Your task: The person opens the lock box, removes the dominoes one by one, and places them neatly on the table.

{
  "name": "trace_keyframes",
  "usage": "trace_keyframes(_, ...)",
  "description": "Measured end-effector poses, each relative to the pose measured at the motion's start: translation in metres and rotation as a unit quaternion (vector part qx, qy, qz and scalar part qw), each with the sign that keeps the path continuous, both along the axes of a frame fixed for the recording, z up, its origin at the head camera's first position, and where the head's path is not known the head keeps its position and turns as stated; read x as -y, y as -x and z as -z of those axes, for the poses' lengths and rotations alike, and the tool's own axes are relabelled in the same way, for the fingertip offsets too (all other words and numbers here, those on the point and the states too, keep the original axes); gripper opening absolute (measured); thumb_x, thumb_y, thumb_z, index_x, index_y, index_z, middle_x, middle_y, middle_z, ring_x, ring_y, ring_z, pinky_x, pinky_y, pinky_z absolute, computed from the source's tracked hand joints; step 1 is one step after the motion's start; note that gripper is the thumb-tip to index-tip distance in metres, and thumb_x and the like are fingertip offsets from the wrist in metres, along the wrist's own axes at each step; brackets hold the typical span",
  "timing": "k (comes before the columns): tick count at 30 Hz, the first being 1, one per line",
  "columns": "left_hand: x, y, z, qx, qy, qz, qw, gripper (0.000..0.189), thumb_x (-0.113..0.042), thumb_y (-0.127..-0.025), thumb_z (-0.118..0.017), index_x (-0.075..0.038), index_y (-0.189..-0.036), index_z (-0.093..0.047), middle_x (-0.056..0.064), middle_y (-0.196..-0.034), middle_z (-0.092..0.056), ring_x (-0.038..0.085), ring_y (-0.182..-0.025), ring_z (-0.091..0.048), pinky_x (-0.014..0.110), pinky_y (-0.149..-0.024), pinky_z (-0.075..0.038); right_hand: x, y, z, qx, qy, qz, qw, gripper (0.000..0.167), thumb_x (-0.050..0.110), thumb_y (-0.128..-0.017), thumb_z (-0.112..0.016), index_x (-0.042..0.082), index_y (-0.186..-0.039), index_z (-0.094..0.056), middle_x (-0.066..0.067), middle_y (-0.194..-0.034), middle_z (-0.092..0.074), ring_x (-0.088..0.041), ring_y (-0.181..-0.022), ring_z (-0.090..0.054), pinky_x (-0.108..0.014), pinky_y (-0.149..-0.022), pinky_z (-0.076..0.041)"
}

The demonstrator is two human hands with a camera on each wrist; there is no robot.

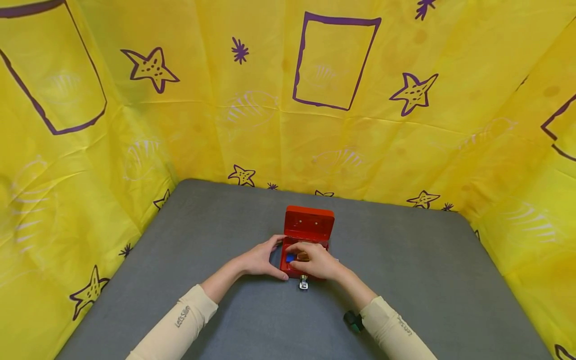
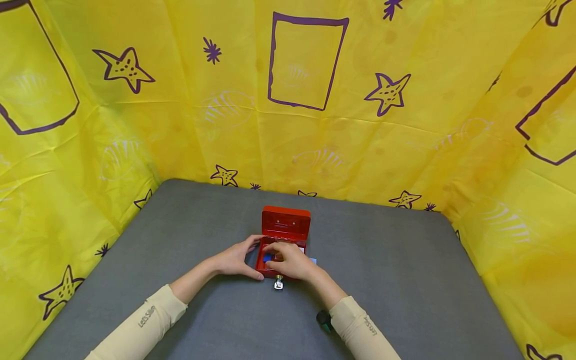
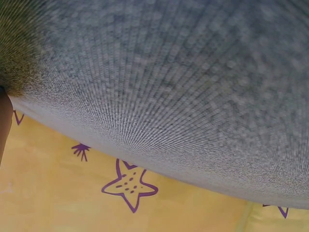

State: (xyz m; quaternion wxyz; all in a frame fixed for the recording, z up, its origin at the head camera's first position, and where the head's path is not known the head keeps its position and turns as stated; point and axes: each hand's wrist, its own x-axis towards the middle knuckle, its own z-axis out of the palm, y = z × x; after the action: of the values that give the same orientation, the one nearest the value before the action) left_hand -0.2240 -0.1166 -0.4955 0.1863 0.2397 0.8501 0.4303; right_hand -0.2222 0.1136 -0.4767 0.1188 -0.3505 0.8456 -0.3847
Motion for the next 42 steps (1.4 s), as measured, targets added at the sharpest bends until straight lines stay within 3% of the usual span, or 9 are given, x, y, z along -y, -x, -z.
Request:
trace_keyframes(19,0.003,0.003,0.000,-0.006,-0.003,0.007,1.0000,0.101,-0.036,-0.072,-0.087,-0.013,-0.149,-0.026,0.011,-0.152,-0.036,0.034,-0.136,-0.039,0.047,-0.111,-0.033,0.005,0.000,0.000,-0.021,0.001,-0.015,0.9997,0.031,0.016,-0.092,-0.068,0.005,-0.121,-0.064,-0.010,-0.117,-0.067,-0.023,-0.104,-0.065,-0.037,-0.092,-0.052)
trace_keyframes(24,0.003,0.003,0.000,-0.006,0.000,0.007,1.0000,0.101,-0.036,-0.072,-0.087,-0.014,-0.149,-0.026,0.011,-0.152,-0.035,0.033,-0.136,-0.039,0.045,-0.111,-0.033,0.006,0.001,-0.002,-0.053,-0.001,-0.009,0.9986,0.033,0.013,-0.089,-0.071,0.004,-0.120,-0.064,-0.010,-0.117,-0.066,-0.024,-0.107,-0.064,-0.040,-0.093,-0.051)
trace_keyframes(31,0.002,0.001,-0.001,0.000,0.001,0.002,1.0000,0.101,-0.036,-0.071,-0.088,-0.015,-0.149,-0.027,0.011,-0.153,-0.034,0.033,-0.136,-0.038,0.045,-0.111,-0.033,0.008,0.003,0.000,-0.106,-0.040,-0.003,0.9936,0.035,0.014,-0.088,-0.073,0.004,-0.120,-0.064,-0.009,-0.117,-0.067,-0.022,-0.108,-0.061,-0.041,-0.096,-0.048)
trace_keyframes(42,0.001,0.000,-0.002,0.009,0.001,-0.002,1.0000,0.100,-0.035,-0.072,-0.087,-0.015,-0.149,-0.026,0.010,-0.153,-0.034,0.032,-0.137,-0.038,0.046,-0.111,-0.032,0.012,0.006,0.001,-0.108,-0.076,0.002,0.9912,0.041,0.017,-0.086,-0.075,0.005,-0.123,-0.062,-0.008,-0.120,-0.065,-0.022,-0.112,-0.059,-0.039,-0.099,-0.047)
